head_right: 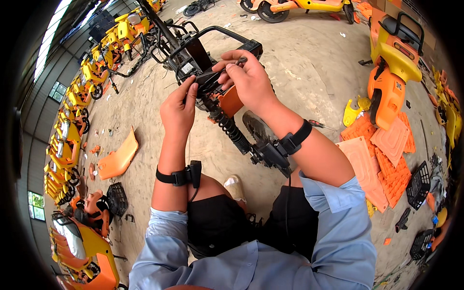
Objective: The person assembles a component on a motorcycle frame using a wrench. They position a bracket onto the fork assembly and use the wrench to tighten the bolts.
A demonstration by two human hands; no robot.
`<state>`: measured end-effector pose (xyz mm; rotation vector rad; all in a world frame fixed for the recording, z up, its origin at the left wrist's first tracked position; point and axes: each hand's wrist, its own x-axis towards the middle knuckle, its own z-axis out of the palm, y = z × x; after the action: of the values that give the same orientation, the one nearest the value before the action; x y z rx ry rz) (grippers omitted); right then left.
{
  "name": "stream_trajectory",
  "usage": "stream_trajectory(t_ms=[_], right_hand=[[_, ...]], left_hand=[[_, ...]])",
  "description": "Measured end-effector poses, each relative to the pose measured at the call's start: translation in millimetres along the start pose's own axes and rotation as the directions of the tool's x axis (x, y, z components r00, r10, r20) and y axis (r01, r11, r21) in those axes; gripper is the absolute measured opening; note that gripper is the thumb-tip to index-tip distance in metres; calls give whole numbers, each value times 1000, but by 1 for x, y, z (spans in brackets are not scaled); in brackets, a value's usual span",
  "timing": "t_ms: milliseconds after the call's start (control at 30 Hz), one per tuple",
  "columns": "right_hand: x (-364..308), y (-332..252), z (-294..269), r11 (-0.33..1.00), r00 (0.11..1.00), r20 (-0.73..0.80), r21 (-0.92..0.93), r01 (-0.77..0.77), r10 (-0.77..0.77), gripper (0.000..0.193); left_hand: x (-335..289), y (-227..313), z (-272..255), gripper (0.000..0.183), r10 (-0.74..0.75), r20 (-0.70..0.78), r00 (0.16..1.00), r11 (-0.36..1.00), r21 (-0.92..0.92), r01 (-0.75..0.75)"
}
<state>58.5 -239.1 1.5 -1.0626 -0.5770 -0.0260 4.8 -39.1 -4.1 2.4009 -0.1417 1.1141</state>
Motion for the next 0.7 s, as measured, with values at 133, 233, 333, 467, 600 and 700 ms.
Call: stream_trajectory(t_ms=[133,233,333,467,600,700], right_hand=[[5,0,-5,993,996,-12,84,-85,87,28],[5,2,-8,988,994,-13,114,-102,104,29],[5,5,-12,984,992,-14,125,-125,128,28],[-4,6,-3,999,999,-32,32,-30,31,25],[-42,24,33,911,943,35,-246,330,-332,21],[-56,27,52,483,747,428,-576,659,-508,26]], left_hand=[[1,3,-3,26,13,6,1000,999,45,-13],[2,4,-4,25,26,19,999,995,96,-28],[1,5,-5,25,36,26,999,992,119,-39],[1,5,-6,27,28,8,1000,995,95,-29],[0,5,-6,28,-22,43,999,996,91,18],[1,7,-2,29,-80,57,995,995,66,76]])
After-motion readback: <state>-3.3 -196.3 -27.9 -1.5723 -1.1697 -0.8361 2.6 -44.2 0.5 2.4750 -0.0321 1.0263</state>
